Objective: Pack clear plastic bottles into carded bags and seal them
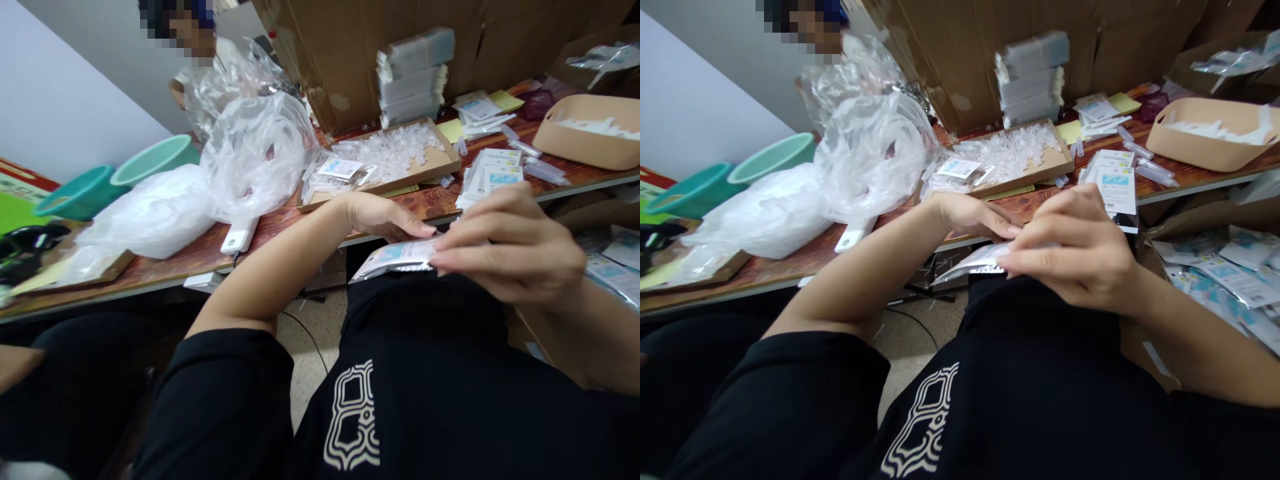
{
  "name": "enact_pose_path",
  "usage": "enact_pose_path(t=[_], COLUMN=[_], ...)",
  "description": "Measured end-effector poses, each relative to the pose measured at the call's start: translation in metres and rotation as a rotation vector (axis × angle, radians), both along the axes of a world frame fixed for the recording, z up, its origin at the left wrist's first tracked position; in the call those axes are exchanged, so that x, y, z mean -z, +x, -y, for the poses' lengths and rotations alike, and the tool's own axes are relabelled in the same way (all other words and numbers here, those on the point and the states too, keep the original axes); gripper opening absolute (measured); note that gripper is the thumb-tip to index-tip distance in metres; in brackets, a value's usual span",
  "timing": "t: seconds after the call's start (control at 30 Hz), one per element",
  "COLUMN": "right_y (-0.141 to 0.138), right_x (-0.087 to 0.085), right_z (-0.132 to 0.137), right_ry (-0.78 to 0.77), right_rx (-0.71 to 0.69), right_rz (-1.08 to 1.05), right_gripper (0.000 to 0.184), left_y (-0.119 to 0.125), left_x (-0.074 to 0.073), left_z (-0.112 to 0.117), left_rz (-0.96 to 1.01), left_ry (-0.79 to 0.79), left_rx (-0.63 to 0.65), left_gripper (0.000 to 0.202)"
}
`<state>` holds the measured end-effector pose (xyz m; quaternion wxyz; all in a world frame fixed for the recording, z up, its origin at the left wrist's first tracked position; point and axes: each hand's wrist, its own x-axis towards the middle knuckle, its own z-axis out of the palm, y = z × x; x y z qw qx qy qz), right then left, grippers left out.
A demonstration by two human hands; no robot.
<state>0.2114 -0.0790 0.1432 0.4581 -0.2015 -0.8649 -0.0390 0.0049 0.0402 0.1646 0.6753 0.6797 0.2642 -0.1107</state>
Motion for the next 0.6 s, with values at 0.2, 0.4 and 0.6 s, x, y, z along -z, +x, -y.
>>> enact_pose_path(t=[0.2,0.4,0.6], right_y=[0.013,0.038,0.052], right_x=[0.029,0.040,0.040], right_z=[0.039,0.037,0.015], right_ry=[0.169,0.162,-0.560], right_rx=[0.202,0.410,0.475], right_rz=[0.211,0.151,-0.342], right_gripper=[0.027,0.040,0.031], left_y=[0.027,0.044,0.087], left_x=[0.005,-0.011,-0.018], left_z=[-0.014,-0.014,0.000], left_rz=[0.033,0.065,-0.026], left_ry=[-0.015,0.202,0.496], left_rx=[0.175,0.072,0.054], left_gripper=[0.038,0.029,0.019])
